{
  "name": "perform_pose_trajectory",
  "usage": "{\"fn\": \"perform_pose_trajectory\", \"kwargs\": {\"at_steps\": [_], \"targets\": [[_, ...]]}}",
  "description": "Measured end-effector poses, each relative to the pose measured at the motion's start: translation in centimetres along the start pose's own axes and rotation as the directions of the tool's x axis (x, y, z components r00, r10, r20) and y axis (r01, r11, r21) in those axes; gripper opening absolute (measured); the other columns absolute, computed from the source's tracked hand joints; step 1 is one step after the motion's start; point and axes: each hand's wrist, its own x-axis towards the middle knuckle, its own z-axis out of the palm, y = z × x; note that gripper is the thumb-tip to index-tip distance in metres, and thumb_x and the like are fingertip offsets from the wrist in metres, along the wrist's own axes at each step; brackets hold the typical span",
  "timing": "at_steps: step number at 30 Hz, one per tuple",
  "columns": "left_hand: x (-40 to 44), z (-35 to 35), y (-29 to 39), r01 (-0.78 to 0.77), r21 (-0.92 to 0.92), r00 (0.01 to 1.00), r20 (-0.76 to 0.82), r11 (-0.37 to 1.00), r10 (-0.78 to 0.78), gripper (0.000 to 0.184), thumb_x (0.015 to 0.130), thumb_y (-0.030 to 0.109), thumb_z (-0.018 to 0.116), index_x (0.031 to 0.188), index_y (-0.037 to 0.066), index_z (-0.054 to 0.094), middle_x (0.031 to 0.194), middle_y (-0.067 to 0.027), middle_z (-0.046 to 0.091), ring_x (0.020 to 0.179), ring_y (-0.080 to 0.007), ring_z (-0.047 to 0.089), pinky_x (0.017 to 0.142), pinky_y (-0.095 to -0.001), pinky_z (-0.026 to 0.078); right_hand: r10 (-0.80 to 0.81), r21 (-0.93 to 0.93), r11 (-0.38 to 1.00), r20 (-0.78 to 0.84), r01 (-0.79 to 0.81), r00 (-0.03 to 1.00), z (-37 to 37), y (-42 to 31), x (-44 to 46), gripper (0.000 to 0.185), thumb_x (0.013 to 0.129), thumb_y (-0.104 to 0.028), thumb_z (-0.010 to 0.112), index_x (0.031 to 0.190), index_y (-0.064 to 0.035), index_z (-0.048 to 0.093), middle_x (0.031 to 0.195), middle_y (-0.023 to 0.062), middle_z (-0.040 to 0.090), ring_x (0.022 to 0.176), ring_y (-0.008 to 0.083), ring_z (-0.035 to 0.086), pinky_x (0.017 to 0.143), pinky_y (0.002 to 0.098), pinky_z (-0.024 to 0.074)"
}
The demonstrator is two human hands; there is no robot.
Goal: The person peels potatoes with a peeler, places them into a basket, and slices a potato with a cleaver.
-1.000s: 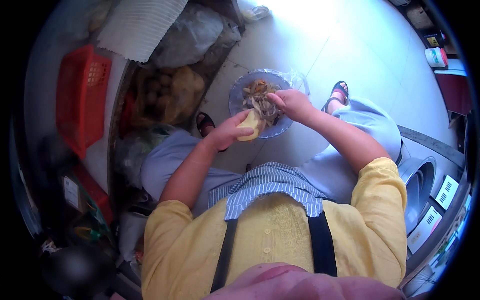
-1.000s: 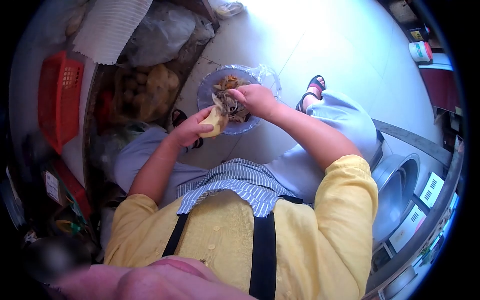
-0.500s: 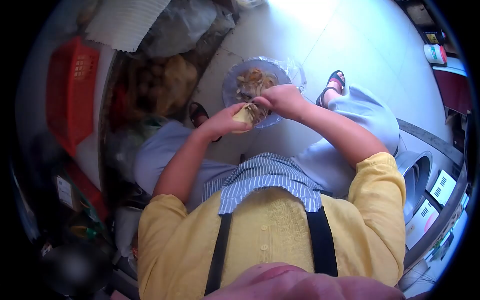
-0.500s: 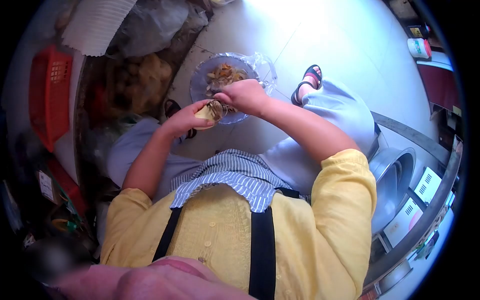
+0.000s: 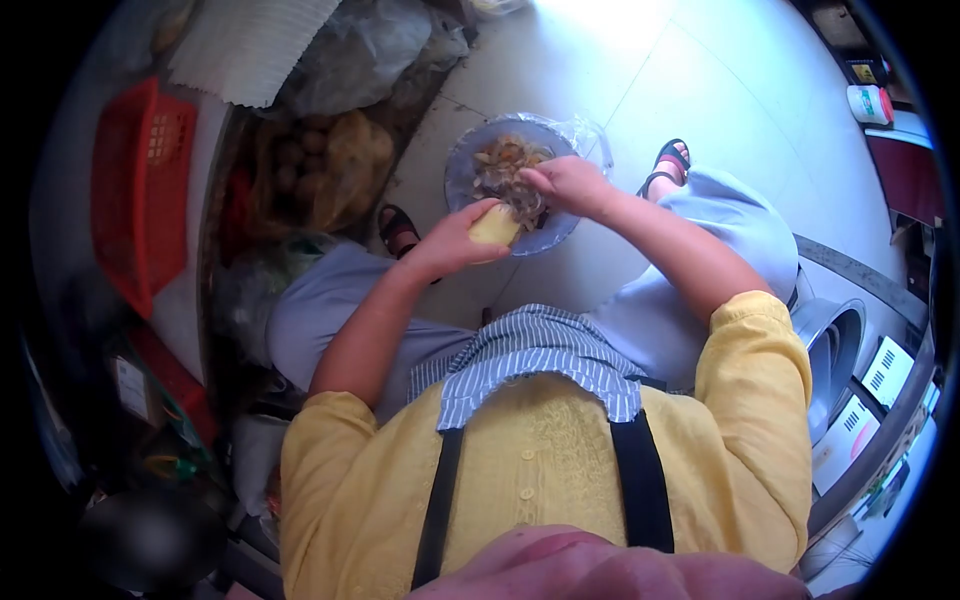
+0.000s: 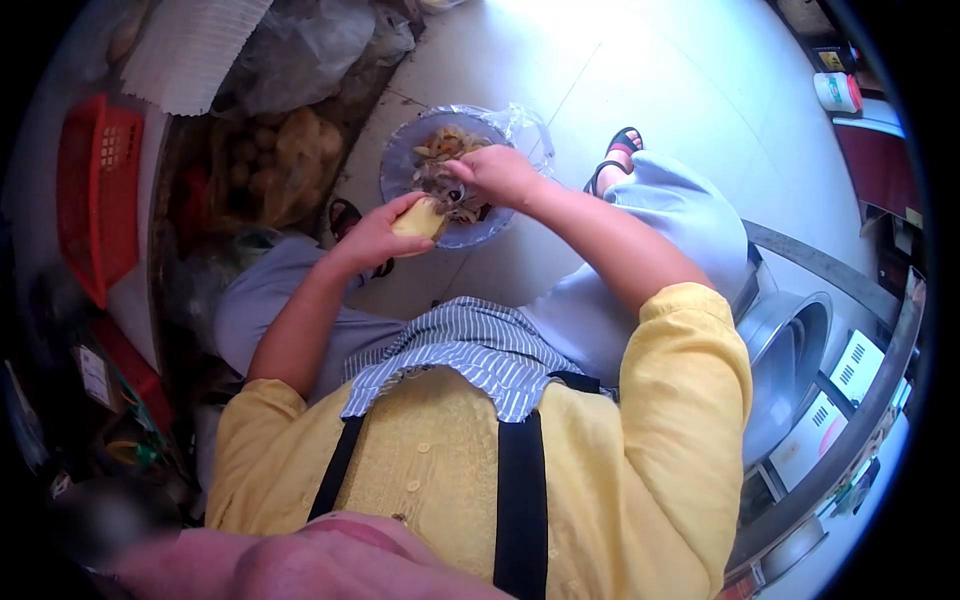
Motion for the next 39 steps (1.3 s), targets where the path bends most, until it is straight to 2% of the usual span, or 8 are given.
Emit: {"fn": "perform_pose_trajectory", "kwargs": {"at_steps": [8, 10, 20, 22, 25, 31, 37, 39], "targets": [[-0.2, 0.7, -0.4, -0.156, 0.377, 0.963, -0.147, 0.913, 0.225, 0.067, 0.069, 0.015, 0.073, 0.127, 0.003, 0.043, 0.113, -0.0117, 0.055, 0.104, -0.0189, 0.053, 0.089, -0.0294, 0.042, -0.054, -0.147, 0.988, 0.018, 0.056, 0.998, 0.4, -0.9, -0.7, 0.047, 0.090, -0.049, 0.039, 0.083, -0.0121, 0.067, 0.076, 0.0129, 0.064, 0.076, 0.0329, 0.061, 0.066, 0.0424, 0.0479], [-0.2, 0.5, -0.1, -0.153, 0.424, 0.963, -0.138, 0.893, 0.230, 0.071, 0.067, 0.020, 0.071, 0.128, 0.004, 0.039, 0.116, -0.0181, 0.054, 0.110, -0.0343, 0.051, 0.093, -0.0386, 0.041, -0.022, -0.164, 0.986, 0.019, 0.024, 1.000, -0.6, -0.1, -0.4, 0.047, 0.090, -0.049, 0.039, 0.083, -0.0118, 0.067, 0.077, 0.0136, 0.063, 0.076, 0.0334, 0.061, 0.067, 0.0428, 0.0477], [-0.8, 0.6, 1.2, -0.234, 0.594, 0.896, -0.175, 0.769, 0.408, 0.080, 0.068, 0.010, 0.074, 0.134, 0.007, 0.029, 0.114, -0.0130, 0.054, 0.106, -0.0255, 0.054, 0.091, -0.0332, 0.042, 0.027, -0.002, 1.000, 0.056, -0.027, 0.998, -1.7, 0.6, 0.3, 0.048, 0.089, -0.049, 0.041, 0.083, -0.0087, 0.066, 0.076, 0.0161, 0.063, 0.076, 0.0357, 0.059, 0.070, 0.0431, 0.0467], [-0.5, 0.5, 0.7, -0.305, 0.254, 0.914, -0.194, 0.918, 0.357, 0.077, 0.069, 0.005, 0.074, 0.133, 0.006, 0.030, 0.115, -0.0098, 0.052, 0.106, -0.0198, 0.052, 0.090, -0.0313, 0.042, 0.026, -0.091, 0.996, 0.065, -0.020, 0.998, -2.1, 1.0, 0.5, 0.048, 0.090, -0.048, 0.041, 0.082, -0.0081, 0.066, 0.076, 0.0167, 0.062, 0.076, 0.0355, 0.059, 0.070, 0.0433, 0.0465], [0.0, 0.3, -0.3, -0.239, 0.041, 0.945, -0.220, 0.970, 0.242, 0.074, 0.070, 0.003, 0.073, 0.132, 0.006, 0.032, 0.116, -0.0067, 0.050, 0.105, -0.0154, 0.049, 0.091, -0.0287, 0.041, 0.115, 0.148, 0.981, 0.063, -0.123, 0.991, -1.9, -0.3, -0.3, 0.048, 0.089, -0.049, 0.042, 0.080, -0.0078, 0.066, 0.075, 0.0165, 0.062, 0.074, 0.0356, 0.059, 0.069, 0.0433, 0.0464], [0.4, 0.8, -1.9, -0.270, -0.107, 0.958, -0.126, 0.957, 0.257, 0.067, 0.072, 0.001, 0.070, 0.129, 0.007, 0.035, 0.120, -0.0042, 0.046, 0.109, -0.0134, 0.046, 0.091, -0.0263, 0.041, 0.009, 0.062, 0.998, -0.037, -0.006, 0.999, -1.1, 0.6, -0.4, 0.045, 0.091, -0.043, 0.045, 0.074, -0.0049, 0.062, 0.061, 0.0122, 0.059, 0.059, 0.0273, 0.059, 0.059, 0.0360, 0.0457], [-0.4, 1.2, -0.3, -0.214, -0.375, 0.977, -0.089, 0.902, 0.195, 0.066, 0.072, -0.002, 0.069, 0.128, 0.009, 0.036, 0.118, -0.0029, 0.046, 0.108, -0.0125, 0.047, 0.091, -0.0264, 0.040, -0.005, 0.273, 0.962, -0.049, 0.018, 0.999, -1.0, -0.5, -1.2, 0.048, 0.092, -0.044, 0.043, 0.073, -0.0033, 0.060, 0.058, 0.0108, 0.057, 0.056, 0.0261, 0.057, 0.058, 0.0356, 0.0447], [-0.3, 1.1, 0.1, -0.235, -0.327, 0.971, -0.116, 0.915, 0.208, 0.067, 0.072, -0.002, 0.069, 0.128, 0.009, 0.035, 0.118, -0.0025, 0.046, 0.108, -0.0126, 0.047, 0.091, -0.0268, 0.041, 0.033, 0.228, 0.973, -0.003, -0.031, 0.999, -1.5, -0.9, -1.3, 0.048, 0.091, -0.047, 0.042, 0.076, -0.0059, 0.063, 0.074, 0.0167, 0.062, 0.073, 0.0367, 0.058, 0.067, 0.0427, 0.0453]]}}
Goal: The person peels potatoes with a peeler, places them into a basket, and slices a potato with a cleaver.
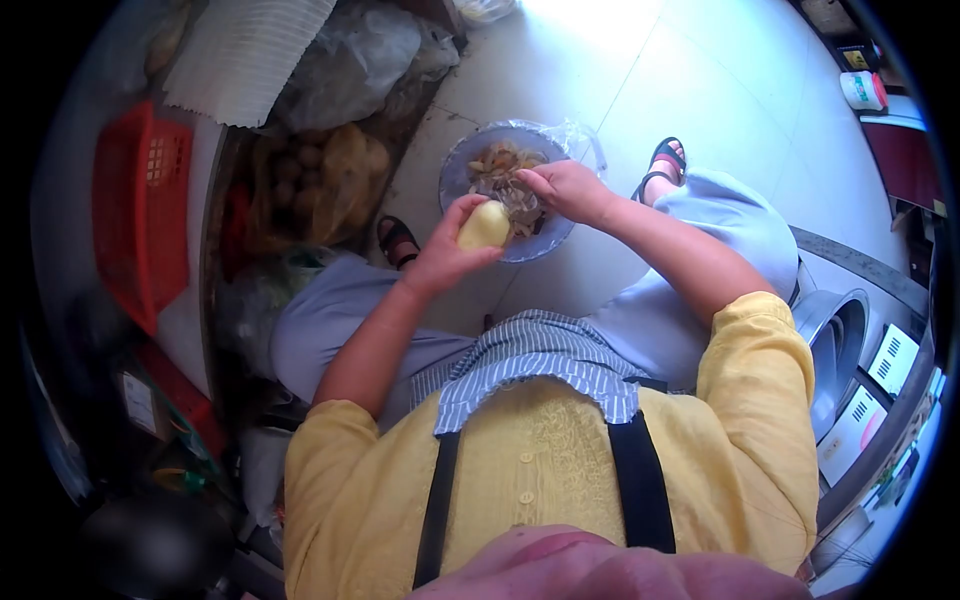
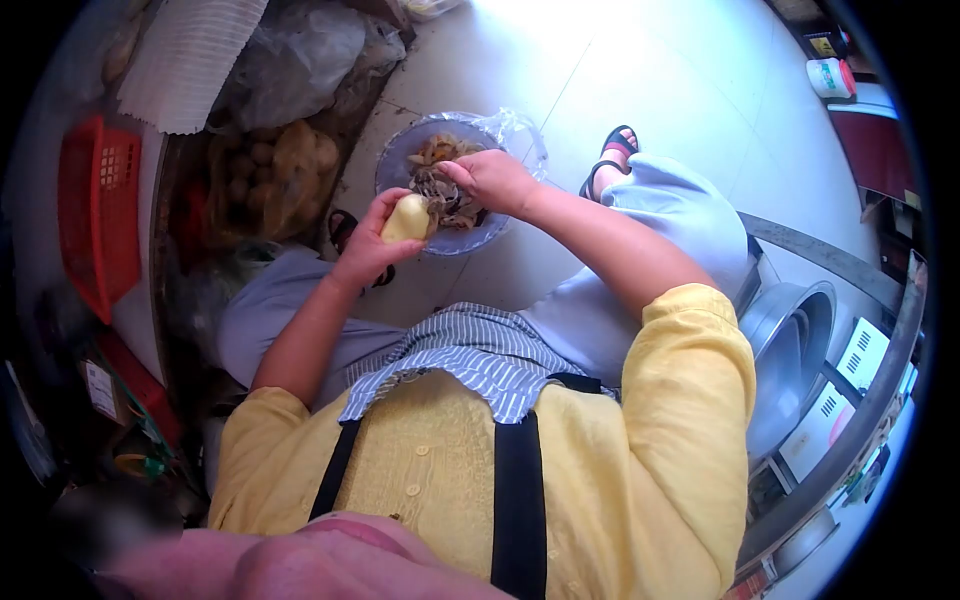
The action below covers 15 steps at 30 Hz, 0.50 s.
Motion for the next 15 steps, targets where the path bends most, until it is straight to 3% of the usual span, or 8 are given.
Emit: {"fn": "perform_pose_trajectory", "kwargs": {"at_steps": [4, 5, 6, 7, 8, 9, 12, 15], "targets": [[-0.6, 0.5, 1.3, -0.032, -0.021, 0.999, -0.010, 0.999, 0.032, 0.064, 0.073, 0.000, 0.069, 0.126, 0.010, 0.036, 0.116, -0.0037, 0.046, 0.107, -0.0132, 0.048, 0.088, -0.0276, 0.043, 0.118, 0.161, 0.979, 0.065, -0.127, 0.991, 0.3, 1.1, -0.2, 0.047, 0.091, -0.045, 0.042, 0.078, -0.0056, 0.063, 0.075, 0.0178, 0.062, 0.075, 0.0367, 0.059, 0.067, 0.0425, 0.0455], [-0.7, 0.4, 1.6, -0.034, -0.015, 0.999, -0.006, 0.999, 0.034, 0.064, 0.073, 0.000, 0.069, 0.126, 0.010, 0.036, 0.116, -0.0037, 0.046, 0.107, -0.0132, 0.048, 0.088, -0.0276, 0.043, 0.124, 0.012, 0.992, 0.057, -0.125, 0.991, 0.0, 1.9, -0.1, 0.047, 0.092, -0.045, 0.041, 0.078, -0.0057, 0.063, 0.075, 0.0180, 0.062, 0.075, 0.0367, 0.059, 0.068, 0.0424, 0.0456], [-0.7, 0.1, 2.0, -0.099, -0.144, 0.995, -0.031, 0.985, 0.095, 0.063, 0.073, 0.000, 0.069, 0.126, 0.010, 0.036, 0.117, -0.0039, 0.046, 0.107, -0.0137, 0.048, 0.088, -0.0279, 0.043, 0.128, -0.136, 0.983, 0.044, -0.121, 0.991, -0.1, 2.5, 0.1, 0.047, 0.092, -0.044, 0.041, 0.078, -0.0058, 0.063, 0.076, 0.0181, 0.062, 0.075, 0.0367, 0.059, 0.068, 0.0423, 0.0457], [-0.6, -0.2, 2.3, -0.163, -0.273, 0.986, -0.063, 0.948, 0.151, 0.063, 0.073, 0.000, 0.068, 0.126, 0.010, 0.036, 0.118, -0.0041, 0.046, 0.108, -0.0142, 0.048, 0.089, -0.0282, 0.043, 0.129, -0.136, 0.983, 0.035, -0.123, 0.991, 0.0, 3.0, 0.4, 0.047, 0.092, -0.044, 0.041, 0.078, -0.0058, 0.063, 0.076, 0.0181, 0.062, 0.075, 0.0367, 0.059, 0.068, 0.0423, 0.0457], [-0.4, -0.5, 2.3, -0.131, -0.172, 0.988, -0.103, 0.976, 0.115, 0.065, 0.074, 0.000, 0.068, 0.128, 0.010, 0.034, 0.119, -0.0046, 0.045, 0.109, -0.0149, 0.048, 0.090, -0.0281, 0.042, 0.120, -0.086, 0.989, -0.026, -0.122, 0.992, -0.4, 2.3, 0.2, 0.047, 0.092, -0.045, 0.041, 0.079, -0.0061, 0.064, 0.076, 0.0178, 0.062, 0.075, 0.0365, 0.059, 0.068, 0.0424, 0.0458], [-0.4, -0.5, 1.9, -0.138, -0.186, 0.986, -0.122, 0.973, 0.116, 0.065, 0.074, 0.000, 0.068, 0.128, 0.010, 0.034, 0.119, -0.0046, 0.045, 0.109, -0.0149, 0.048, 0.090, -0.0281, 0.042, 0.109, -0.042, 0.993, -0.077, -0.113, 0.991, -0.6, 1.7, 0.1, 0.047, 0.091, -0.045, 0.041, 0.079, -0.0065, 0.064, 0.076, 0.0175, 0.062, 0.076, 0.0362, 0.059, 0.069, 0.0425, 0.0459], [0.2, -0.5, 0.7, 0.010, -0.145, 0.994, -0.109, 0.989, -0.026, 0.066, 0.075, 0.002, 0.068, 0.131, 0.009, 0.033, 0.119, -0.0051, 0.045, 0.109, -0.0149, 0.048, 0.091, -0.0281, 0.042, 0.036, 0.049, 0.998, -0.074, -0.033, 0.997, 0.0, 0.3, 0.1, 0.047, 0.091, -0.046, 0.040, 0.079, -0.0070, 0.064, 0.077, 0.0169, 0.062, 0.077, 0.0360, 0.059, 0.069, 0.0428, 0.0460], [0.1, -0.4, -0.1, 0.072, -0.104, 0.988, -0.127, 0.992, -0.085, 0.066, 0.077, -0.001, 0.064, 0.134, 0.011, 0.032, 0.125, -0.0038, 0.045, 0.113, -0.0156, 0.047, 0.096, -0.0297, 0.039, -0.019, -0.046, 0.999, -0.097, 0.014, 0.995, 1.0, -1.2, -0.5, 0.046, 0.092, -0.045, 0.040, 0.079, -0.0069, 0.063, 0.077, 0.0168, 0.062, 0.077, 0.0362, 0.059, 0.069, 0.0430, 0.0462]]}}
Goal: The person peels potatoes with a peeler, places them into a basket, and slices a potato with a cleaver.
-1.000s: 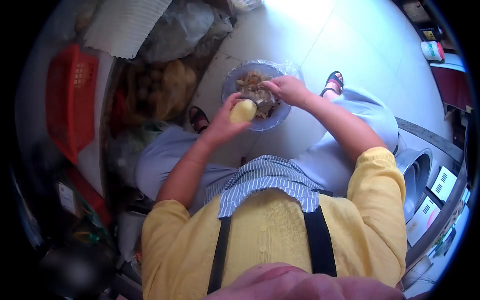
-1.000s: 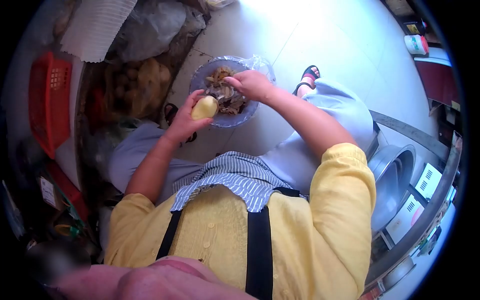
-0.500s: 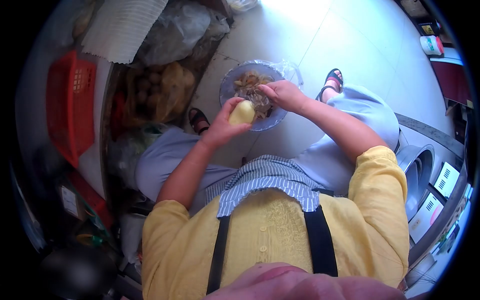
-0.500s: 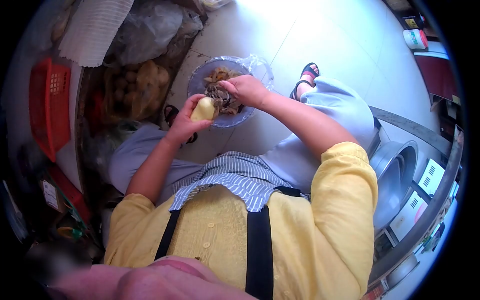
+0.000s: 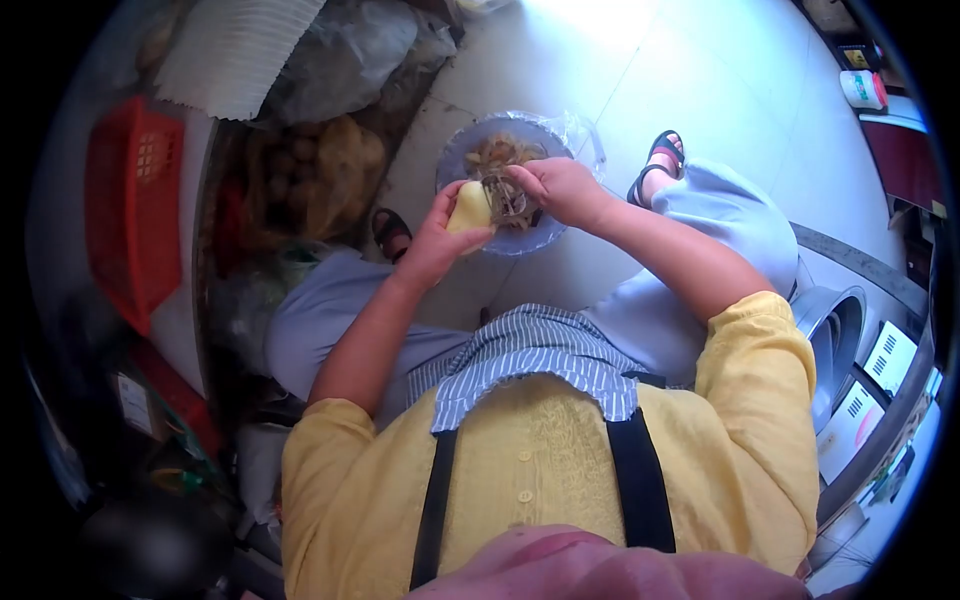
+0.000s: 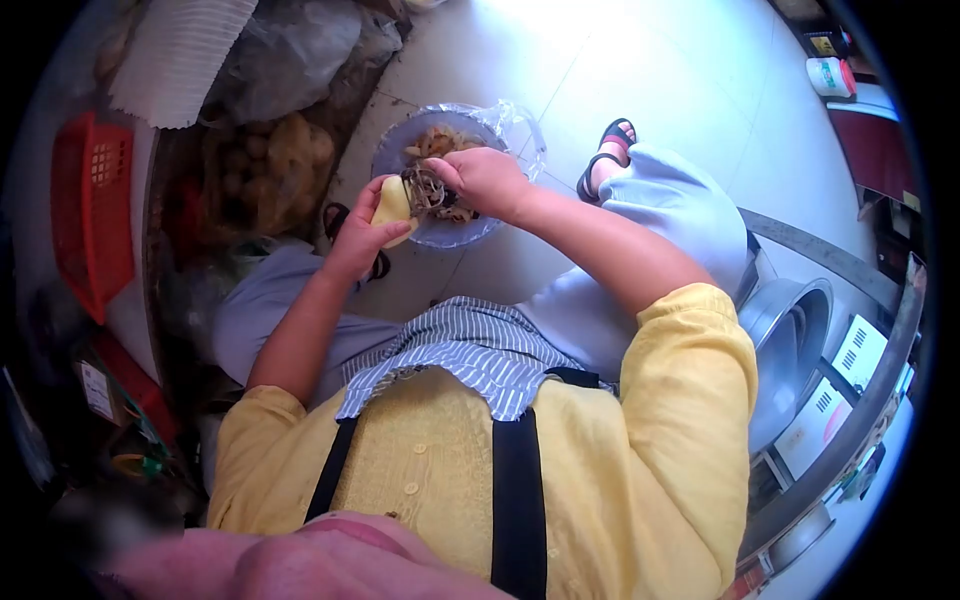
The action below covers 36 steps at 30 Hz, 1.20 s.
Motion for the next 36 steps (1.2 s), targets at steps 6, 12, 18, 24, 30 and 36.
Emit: {"fn": "perform_pose_trajectory", "kwargs": {"at_steps": [6, 12, 18, 24, 30, 36], "targets": [[-0.2, 0.3, -1.1, 0.032, -0.217, 0.999, 0.014, 0.976, -0.029, 0.063, 0.079, 0.000, 0.062, 0.133, 0.008, 0.030, 0.123, -0.0066, 0.046, 0.112, -0.0180, 0.048, 0.093, -0.0318, 0.042, 0.006, -0.171, 0.985, -0.029, -0.011, 1.000, -0.1, 1.8, 0.5, 0.045, 0.092, -0.044, 0.040, 0.077, -0.0078, 0.062, 0.074, 0.0157, 0.062, 0.072, 0.0357, 0.059, 0.065, 0.0429, 0.0468], [-1.4, 0.5, 0.4, -0.077, -0.355, 0.955, 0.242, 0.932, 0.171, 0.061, 0.082, 0.011, 0.064, 0.134, 0.011, 0.032, 0.124, -0.0051, 0.046, 0.112, -0.0169, 0.049, 0.090, -0.0309, 0.044, 0.011, -0.170, 0.986, 0.030, -0.005, 1.000, 0.9, 4.1, -0.1, 0.048, 0.092, -0.047, 0.038, 0.075, -0.0093, 0.063, 0.075, 0.0135, 0.063, 0.073, 0.0348, 0.060, 0.065, 0.0436, 0.0475], [0.0, -0.7, -0.5, -0.012, -0.265, 0.999, 0.026, 0.964, 0.020, 0.051, 0.092, 0.029, 0.052, 0.135, 0.013, 0.031, 0.121, -0.0030, 0.049, 0.104, -0.0139, 0.053, 0.077, -0.0299, 0.050, 0.011, -0.129, 0.991, -0.090, -0.023, 0.996, 0.0, 2.3, 0.3, 0.046, 0.092, -0.045, 0.040, 0.074, -0.0086, 0.061, 0.074, 0.0132, 0.062, 0.071, 0.0349, 0.059, 0.062, 0.0433, 0.0467], [0.2, 1.0, -0.9, 0.125, -0.308, 0.986, -0.071, 0.943, -0.154, 0.043, 0.094, 0.026, 0.049, 0.132, 0.012, 0.035, 0.118, -0.0033, 0.052, 0.102, -0.0134, 0.054, 0.083, -0.0276, 0.047, -0.222, -0.220, 0.957, -0.145, 0.188, 0.964, 1.0, 0.4, -0.1, 0.037, 0.090, -0.038, 0.048, 0.072, -0.0071, 0.056, 0.068, 0.0137, 0.059, 0.066, 0.0349, 0.057, 0.056, 0.0417, 0.0445], [-0.3, 0.5, 0.3, 0.132, -0.318, 0.985, -0.065, 0.939, -0.161, 0.037, 0.094, 0.031, 0.046, 0.127, 0.014, 0.040, 0.112, -0.0019, 0.055, 0.096, -0.0130, 0.056, 0.072, -0.0285, 0.049, 0.028, -0.341, 0.938, -0.119, -0.067, 0.993, -0.4, 3.5, 1.0, 0.043, 0.091, -0.045, 0.042, 0.074, -0.0097, 0.060, 0.070, 0.0121, 0.061, 0.070, 0.0327, 0.060, 0.060, 0.0428, 0.0472], [-0.1, 0.6, -0.4, 0.206, -0.347, 0.959, -0.113, 0.915, -0.258, 0.033, 0.094, 0.036, 0.045, 0.121, 0.017, 0.045, 0.107, -0.0003, 0.057, 0.089, -0.0121, 0.057, 0.065, -0.0279, 0.050, -0.190, -0.207, 0.965, -0.133, 0.161, 0.973, 1.1, 0.3, -0.4, 0.043, 0.091, -0.045, 0.042, 0.072, -0.0102, 0.060, 0.070, 0.0120, 0.062, 0.069, 0.0327, 0.060, 0.060, 0.0430, 0.0471]]}}
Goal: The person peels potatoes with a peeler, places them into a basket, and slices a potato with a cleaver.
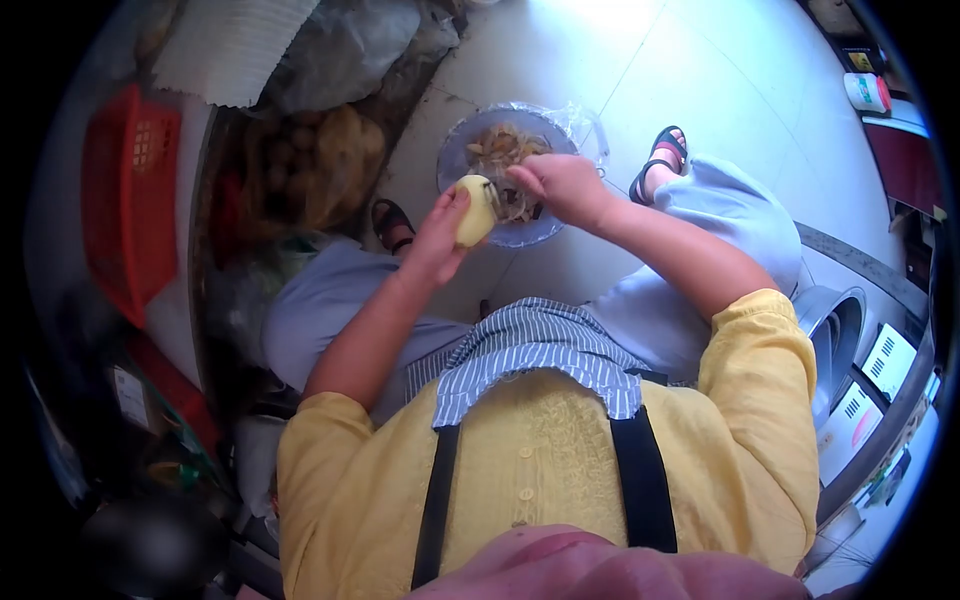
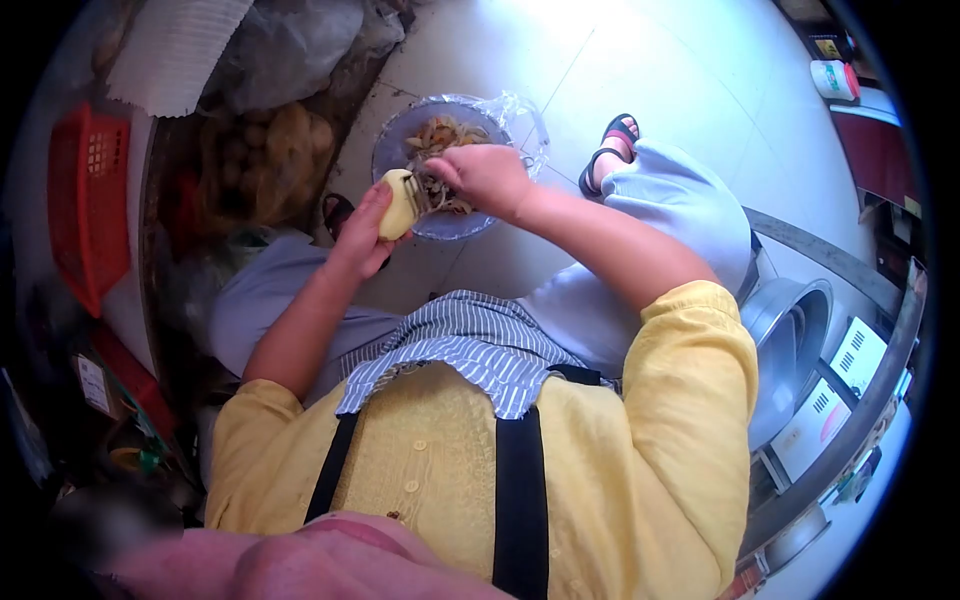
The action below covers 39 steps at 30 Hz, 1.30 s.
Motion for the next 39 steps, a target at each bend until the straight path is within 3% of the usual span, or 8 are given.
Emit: {"fn": "perform_pose_trajectory", "kwargs": {"at_steps": [2, 6, 11, 17, 19, 26, 31, 39], "targets": [[0.1, 0.2, -0.1, 0.000, -0.011, 1.000, -0.012, 1.000, 0.000, 0.033, 0.094, 0.036, 0.045, 0.120, 0.016, 0.046, 0.106, -0.0006, 0.058, 0.089, -0.0123, 0.058, 0.065, -0.0279, 0.050, -0.060, -0.030, 0.998, -0.017, 0.059, 0.998, 0.4, 0.4, 0.0, 0.043, 0.090, -0.045, 0.044, 0.072, -0.0101, 0.060, 0.070, 0.0111, 0.062, 0.067, 0.0325, 0.060, 0.059, 0.0427, 0.0472], [0.2, -0.9, 0.7, 0.088, -0.123, 0.993, 0.094, 0.988, -0.077, 0.035, 0.094, 0.039, 0.043, 0.120, 0.015, 0.048, 0.105, -0.0025, 0.059, 0.088, -0.0151, 0.059, 0.067, -0.0291, 0.051, 0.067, -0.142, 0.987, -0.026, -0.070, 0.997, -0.5, 2.9, 1.7, 0.043, 0.090, -0.047, 0.044, 0.073, -0.0100, 0.060, 0.069, 0.0112, 0.062, 0.066, 0.0323, 0.060, 0.058, 0.0418, 0.0471], [-0.7, 0.7, 1.5, 0.100, -0.210, 0.995, 0.035, 0.973, -0.094, 0.038, 0.094, 0.041, 0.041, 0.119, 0.013, 0.049, 0.105, -0.0044, 0.059, 0.088, -0.0187, 0.060, 0.071, -0.0310, 0.051, 0.046, 0.023, 0.999, 0.009, -0.046, 0.999, -0.7, 0.5, 0.5, 0.044, 0.090, -0.046, 0.043, 0.071, -0.0096, 0.059, 0.069, 0.0122, 0.061, 0.067, 0.0332, 0.059, 0.057, 0.0417, 0.0467], [0.5, -0.8, 0.9, 0.114, -0.066, 0.973, 0.207, 0.991, -0.099, 0.047, 0.093, 0.043, 0.043, 0.123, 0.008, 0.045, 0.110, -0.0053, 0.057, 0.091, -0.0176, 0.058, 0.075, -0.0281, 0.049, 0.027, -0.019, 0.999, 0.033, -0.026, 0.999, -0.6, 0.6, 0.7, 0.043, 0.090, -0.045, 0.044, 0.072, -0.0092, 0.059, 0.069, 0.0123, 0.061, 0.066, 0.0332, 0.059, 0.058, 0.0422, 0.0470], [0.1, -0.9, 0.8, -0.027, 0.111, 0.957, 0.289, 0.993, -0.006, 0.051, 0.090, 0.043, 0.050, 0.125, 0.007, 0.043, 0.111, -0.0042, 0.055, 0.093, -0.0156, 0.057, 0.074, -0.0267, 0.048, 0.030, 0.026, 0.999, 0.033, -0.031, 0.999, -0.4, 0.6, 0.6, 0.042, 0.090, -0.045, 0.044, 0.073, -0.0097, 0.060, 0.069, 0.0123, 0.061, 0.066, 0.0334, 0.059, 0.058, 0.0422, 0.0469], [-0.3, -0.3, 1.0, -0.006, 0.175, 0.967, 0.251, 0.985, -0.039, 0.057, 0.081, 0.031, 0.067, 0.124, 0.005, 0.042, 0.110, -0.0048, 0.055, 0.092, -0.0145, 0.057, 0.069, -0.0245, 0.049, -0.077, 0.043, 0.996, 0.051, 0.074, 0.996, -0.8, -0.3, 0.0, 0.042, 0.091, -0.044, 0.043, 0.075, -0.0098, 0.060, 0.071, 0.0128, 0.061, 0.070, 0.0332, 0.059, 0.060, 0.0417, 0.0467], [0.2, -1.3, 0.9, 0.034, 0.160, 0.885, 0.454, 0.987, -0.104, 0.058, 0.079, 0.028, 0.067, 0.124, 0.003, 0.040, 0.111, -0.0095, 0.055, 0.089, -0.0174, 0.059, 0.068, -0.0256, 0.050, -0.030, 0.117, 0.993, 0.147, 0.013, 0.989, -1.3, 0.6, 0.5, 0.043, 0.091, -0.044, 0.041, 0.076, -0.0092, 0.062, 0.073, 0.0140, 0.061, 0.072, 0.0345, 0.059, 0.064, 0.0425, 0.0465], [-0.9, -0.4, 1.4, -0.042, 0.265, 0.920, 0.385, 0.963, -0.066, 0.069, 0.074, 0.035, 0.069, 0.127, 0.003, 0.038, 0.113, -0.0121, 0.055, 0.090, -0.0174, 0.059, 0.069, -0.0260, 0.051, 0.004, 0.229, 0.971, 0.254, -0.065, 0.967, -2.2, -0.1, 0.5, 0.043, 0.091, -0.044, 0.041, 0.084, -0.0081, 0.065, 0.080, 0.0161, 0.062, 0.078, 0.0351, 0.059, 0.070, 0.0411, 0.0466]]}}
